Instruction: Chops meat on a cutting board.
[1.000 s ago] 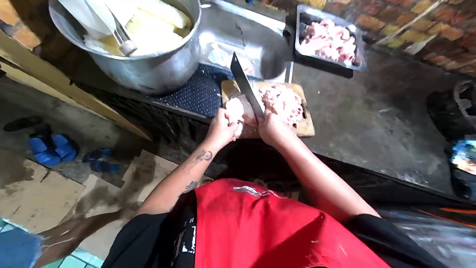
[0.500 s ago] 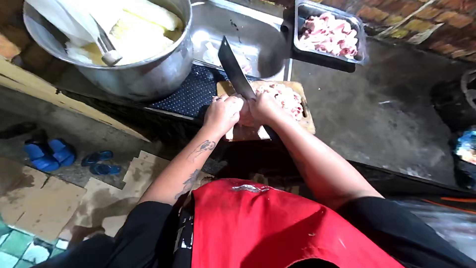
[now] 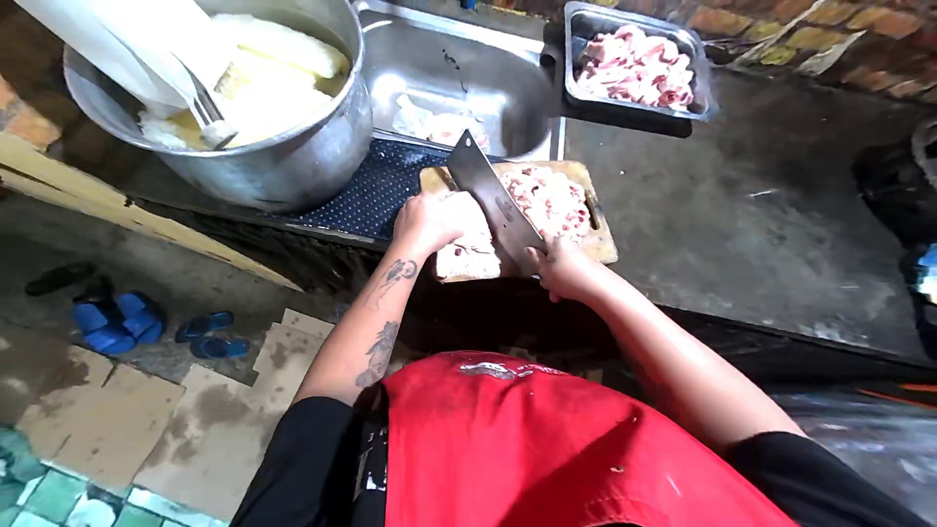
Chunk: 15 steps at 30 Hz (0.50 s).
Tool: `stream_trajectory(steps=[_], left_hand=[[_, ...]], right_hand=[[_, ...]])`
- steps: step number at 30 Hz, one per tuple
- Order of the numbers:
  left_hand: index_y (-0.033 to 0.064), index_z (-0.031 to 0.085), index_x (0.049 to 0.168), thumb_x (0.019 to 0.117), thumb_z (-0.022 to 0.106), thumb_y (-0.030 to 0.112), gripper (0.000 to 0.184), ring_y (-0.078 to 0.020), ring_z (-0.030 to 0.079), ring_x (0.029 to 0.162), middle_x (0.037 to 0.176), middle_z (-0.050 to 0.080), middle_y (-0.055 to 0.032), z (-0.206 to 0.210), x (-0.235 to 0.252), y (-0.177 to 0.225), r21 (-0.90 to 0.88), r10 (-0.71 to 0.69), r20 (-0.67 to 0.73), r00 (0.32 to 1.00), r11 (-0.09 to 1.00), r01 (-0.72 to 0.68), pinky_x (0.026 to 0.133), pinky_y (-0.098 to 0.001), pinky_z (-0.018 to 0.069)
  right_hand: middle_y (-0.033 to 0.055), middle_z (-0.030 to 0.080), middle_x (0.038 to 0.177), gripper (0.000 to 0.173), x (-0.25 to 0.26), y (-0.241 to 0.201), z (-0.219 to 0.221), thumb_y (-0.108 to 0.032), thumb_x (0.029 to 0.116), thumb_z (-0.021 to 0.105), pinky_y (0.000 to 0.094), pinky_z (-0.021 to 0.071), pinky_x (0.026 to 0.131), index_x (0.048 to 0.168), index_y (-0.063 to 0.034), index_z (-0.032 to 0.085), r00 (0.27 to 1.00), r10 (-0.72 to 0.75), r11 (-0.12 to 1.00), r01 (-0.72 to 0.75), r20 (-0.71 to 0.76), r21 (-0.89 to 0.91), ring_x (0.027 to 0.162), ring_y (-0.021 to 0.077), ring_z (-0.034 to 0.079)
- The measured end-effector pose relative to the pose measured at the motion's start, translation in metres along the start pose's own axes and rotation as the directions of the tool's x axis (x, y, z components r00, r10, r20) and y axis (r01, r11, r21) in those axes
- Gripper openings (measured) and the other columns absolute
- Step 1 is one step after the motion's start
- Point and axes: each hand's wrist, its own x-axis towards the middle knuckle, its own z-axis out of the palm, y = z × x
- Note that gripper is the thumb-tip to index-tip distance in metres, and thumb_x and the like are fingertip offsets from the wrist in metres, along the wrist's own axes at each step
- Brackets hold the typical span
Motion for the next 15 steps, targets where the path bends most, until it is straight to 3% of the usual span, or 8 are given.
stream_trajectory(steps=[4, 10, 13, 15], left_hand=[[-0.0025, 0.060, 0.128, 0.0761, 0.088, 0.029, 0.066, -0.0395, 0.061, 0.121, 0.125, 0.063, -0.0251, -0.004, -0.005, 0.005, 0.000, 0.045, 0.020, 0.999, 0.999, -0.045, 0.101, -0.0605, 0.0489], [0.0000, 0.052, 0.130, 0.0732, 0.084, 0.011, 0.066, -0.0326, 0.064, 0.108, 0.118, 0.063, -0.0223, 0.010, -0.011, 0.029, -0.421, 0.177, -0.078, 0.981, 0.886, -0.194, 0.092, -0.0523, 0.0544], [-0.0011, 0.047, 0.135, 0.0772, 0.086, 0.015, 0.072, -0.0361, 0.064, 0.112, 0.122, 0.063, -0.0251, 0.013, -0.013, 0.033, -0.371, 0.160, -0.117, 0.980, 0.909, -0.192, 0.096, -0.0547, 0.0524], [0.0045, 0.038, 0.151, 0.0782, 0.088, 0.026, 0.091, -0.0407, 0.060, 0.124, 0.136, 0.059, -0.0263, 0.017, -0.018, 0.020, -0.213, 0.125, -0.118, 0.985, 0.966, -0.148, 0.103, -0.0587, 0.0503]], right_hand=[[0.0186, 0.064, 0.082, 0.039, 0.003, 0.004, -0.007, -0.031, 0.1126, 0.042, 0.0422, 0.0572, 0.060, 0.135, -0.0019, 0.054, 0.998, 0.023, 1.000, -0.021, -0.066, 0.021, 0.059, 0.0255, 0.064], [0.0184, 0.064, 0.083, 0.038, 0.004, 0.013, -0.008, -0.031, 0.1124, 0.043, 0.0412, 0.0575, 0.058, 0.135, -0.0035, 0.054, 0.996, 0.005, 0.997, 0.003, -0.093, 0.082, 0.057, 0.0245, 0.065], [0.0211, 0.067, 0.088, 0.038, -0.003, 0.012, -0.015, -0.032, 0.1122, 0.044, 0.0507, 0.0582, 0.065, 0.133, -0.0032, 0.057, 0.982, -0.051, 0.998, 0.057, -0.180, 0.031, 0.067, 0.0321, 0.068], [0.0256, 0.069, 0.097, 0.037, -0.007, 0.011, -0.020, -0.030, 0.1118, 0.044, 0.0613, 0.0566, 0.074, 0.131, -0.0011, 0.059, 0.958, -0.103, 0.994, 0.108, -0.267, 0.002, 0.081, 0.0411, 0.071]])
